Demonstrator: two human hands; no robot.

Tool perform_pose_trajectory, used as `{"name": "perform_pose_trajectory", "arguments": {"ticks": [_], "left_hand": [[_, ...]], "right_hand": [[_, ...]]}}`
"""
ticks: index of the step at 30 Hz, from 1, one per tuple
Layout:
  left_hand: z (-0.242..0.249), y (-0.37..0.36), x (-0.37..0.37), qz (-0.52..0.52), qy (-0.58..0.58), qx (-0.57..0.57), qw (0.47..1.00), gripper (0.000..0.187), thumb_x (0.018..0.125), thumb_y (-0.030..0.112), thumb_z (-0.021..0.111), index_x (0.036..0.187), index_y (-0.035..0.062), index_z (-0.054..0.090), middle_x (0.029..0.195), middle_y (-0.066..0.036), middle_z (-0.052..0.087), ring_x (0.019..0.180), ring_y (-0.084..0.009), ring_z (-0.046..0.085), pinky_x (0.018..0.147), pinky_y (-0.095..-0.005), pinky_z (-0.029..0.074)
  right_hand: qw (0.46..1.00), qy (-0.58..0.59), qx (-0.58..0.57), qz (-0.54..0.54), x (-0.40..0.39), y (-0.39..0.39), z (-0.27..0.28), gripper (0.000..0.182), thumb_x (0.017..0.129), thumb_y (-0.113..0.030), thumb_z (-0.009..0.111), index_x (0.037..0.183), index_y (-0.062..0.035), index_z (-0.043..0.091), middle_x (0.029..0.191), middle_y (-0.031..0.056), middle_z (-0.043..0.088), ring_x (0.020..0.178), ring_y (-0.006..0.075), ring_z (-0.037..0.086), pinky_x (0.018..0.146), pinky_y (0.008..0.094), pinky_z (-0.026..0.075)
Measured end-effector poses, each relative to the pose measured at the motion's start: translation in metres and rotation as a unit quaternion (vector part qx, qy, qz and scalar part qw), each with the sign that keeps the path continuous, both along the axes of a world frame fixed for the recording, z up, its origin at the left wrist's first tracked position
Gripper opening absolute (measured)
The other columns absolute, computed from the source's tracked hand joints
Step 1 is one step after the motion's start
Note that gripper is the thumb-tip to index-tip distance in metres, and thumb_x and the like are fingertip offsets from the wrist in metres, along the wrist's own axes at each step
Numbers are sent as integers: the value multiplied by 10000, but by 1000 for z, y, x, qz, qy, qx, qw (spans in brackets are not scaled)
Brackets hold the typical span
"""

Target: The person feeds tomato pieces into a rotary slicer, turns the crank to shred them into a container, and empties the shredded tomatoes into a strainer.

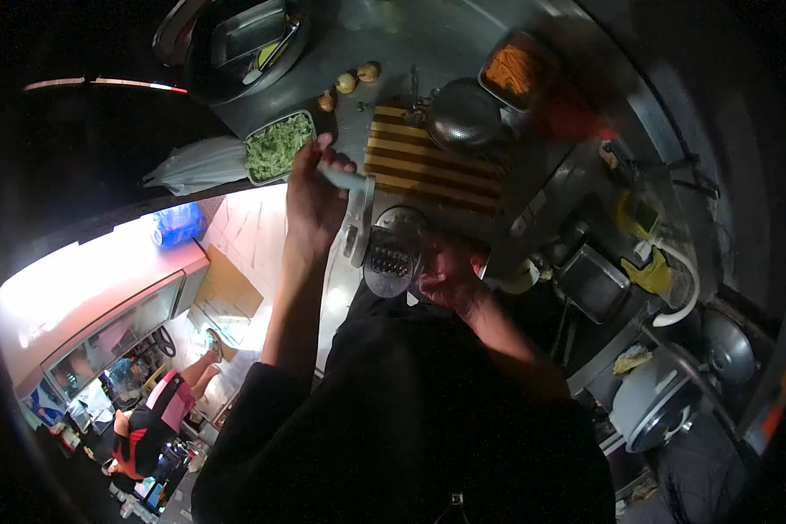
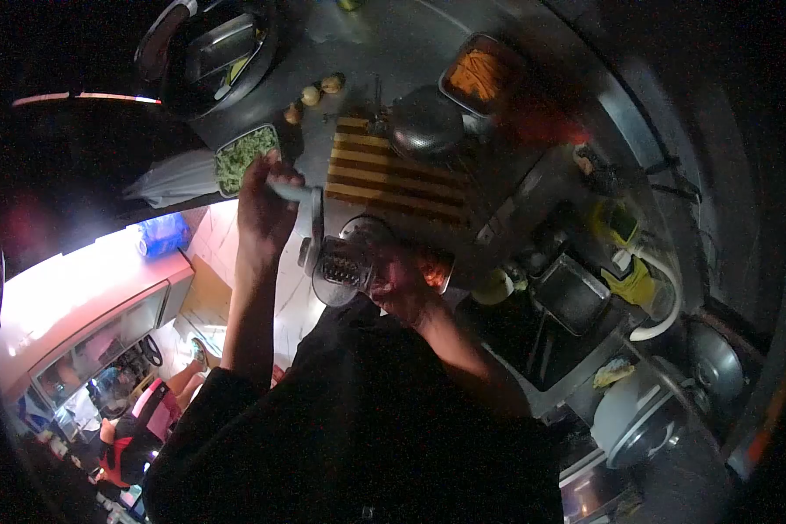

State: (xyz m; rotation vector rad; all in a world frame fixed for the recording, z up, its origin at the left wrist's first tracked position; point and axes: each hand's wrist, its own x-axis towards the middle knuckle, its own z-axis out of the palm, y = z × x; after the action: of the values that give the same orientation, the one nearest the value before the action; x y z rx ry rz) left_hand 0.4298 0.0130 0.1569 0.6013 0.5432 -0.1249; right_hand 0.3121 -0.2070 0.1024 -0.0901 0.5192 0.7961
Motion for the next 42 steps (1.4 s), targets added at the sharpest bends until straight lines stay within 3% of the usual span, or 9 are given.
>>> {"name": "perform_pose_trajectory", "arguments": {"ticks": [8, 13, 17, 19, 25, 29, 32, 38, 42], "left_hand": [[40, 33, -136, 27, -61, -40, 997, 510, 1073, 409, 443, 657, 124, 525, 482, 76, 269, 418, -67, 274, 462, -252, 280], [-64, 70, -181, 114, 134, 111, 978, 424, 1008, 422, 527, 683, 151, 504, 515, 64, 293, 442, -105, 283, 460, -285, 273], [-142, 58, -101, 156, 229, 132, 952, 352, 1023, 379, 504, 742, 168, 480, 551, 60, 305, 482, -124, 307, 478, -305, 290], [-195, 67, -53, 19, 91, 142, 985, 332, 1032, 341, 490, 749, 169, 470, 555, 59, 308, 474, -127, 291, 490, -307, 306], [-43, -7, 38, 21, 23, -45, 998, 420, 1056, 302, 470, 657, 189, 404, 511, 59, 264, 437, -99, 251, 475, -278, 294], [44, -11, -37, 1, -97, -107, 990, 517, 1068, 311, 453, 586, 204, 298, 447, 75, 198, 388, -83, 196, 430, -255, 238], [43, 18, -107, -1, -138, -159, 978, 518, 1077, 316, 430, 581, 196, 336, 432, 74, 254, 369, -71, 192, 392, -254, 215], [-23, 60, -176, 61, 14, -95, 993, 440, 1044, 298, 475, 628, 155, 490, 454, 71, 305, 391, -70, 246, 411, -251, 253], [-52, 77, -178, 47, 35, -65, 996, 394, 1014, 273, 517, 638, 152, 511, 476, 64, 324, 422, -79, 278, 453, -256, 290]], "right_hand": [[997, 14, 64, 41, 2, 0, -25, 341, 952, -137, 664, 1283, -92, 594, 1264, 83, 631, 938, 89, 648, 447, 119, 438], [993, 93, 62, 39, 12, -2, -4, 225, 947, -193, 700, 1135, -86, 639, 1016, 58, 724, 644, 81, 658, 379, 132, 414], [989, 82, 109, 50, 9, 0, -17, 240, 943, -209, 710, 1137, -83, 644, 1042, 62, 725, 664, 66, 657, 377, 130, 414], [990, 77, 105, 54, 11, 0, -9, 249, 943, -215, 711, 1139, -78, 644, 1044, 59, 726, 659, 63, 653, 375, 131, 414], [991, 79, 106, 19, 0, 0, -33, 376, 908, -194, 744, 1252, -103, 621, 1170, 70, 692, 809, 99, 694, 424, 137, 464], [961, -230, -83, -131, -16, 13, -17, 555, 864, -89, 772, 1369, -87, 541, 1343, 116, 598, 1131, 206, 639, 713, 239, 482], [980, -181, -59, -65, -16, 6, -34, 596, 851, -37, 773, 1386, -46, 511, 1341, 128, 593, 1215, 282, 598, 1083, 433, 464], [985, 125, 114, 13, -6, -3, -26, 217, 925, -143, 710, 1077, -5, 642, 954, 117, 613, 913, 199, 613, 832, 328, 605], [978, 163, 129, -31, -16, -12, -15, 196, 947, -124, 642, 1076, 19, 603, 1017, 158, 655, 930, 287, 658, 949, 416, 599]]}}
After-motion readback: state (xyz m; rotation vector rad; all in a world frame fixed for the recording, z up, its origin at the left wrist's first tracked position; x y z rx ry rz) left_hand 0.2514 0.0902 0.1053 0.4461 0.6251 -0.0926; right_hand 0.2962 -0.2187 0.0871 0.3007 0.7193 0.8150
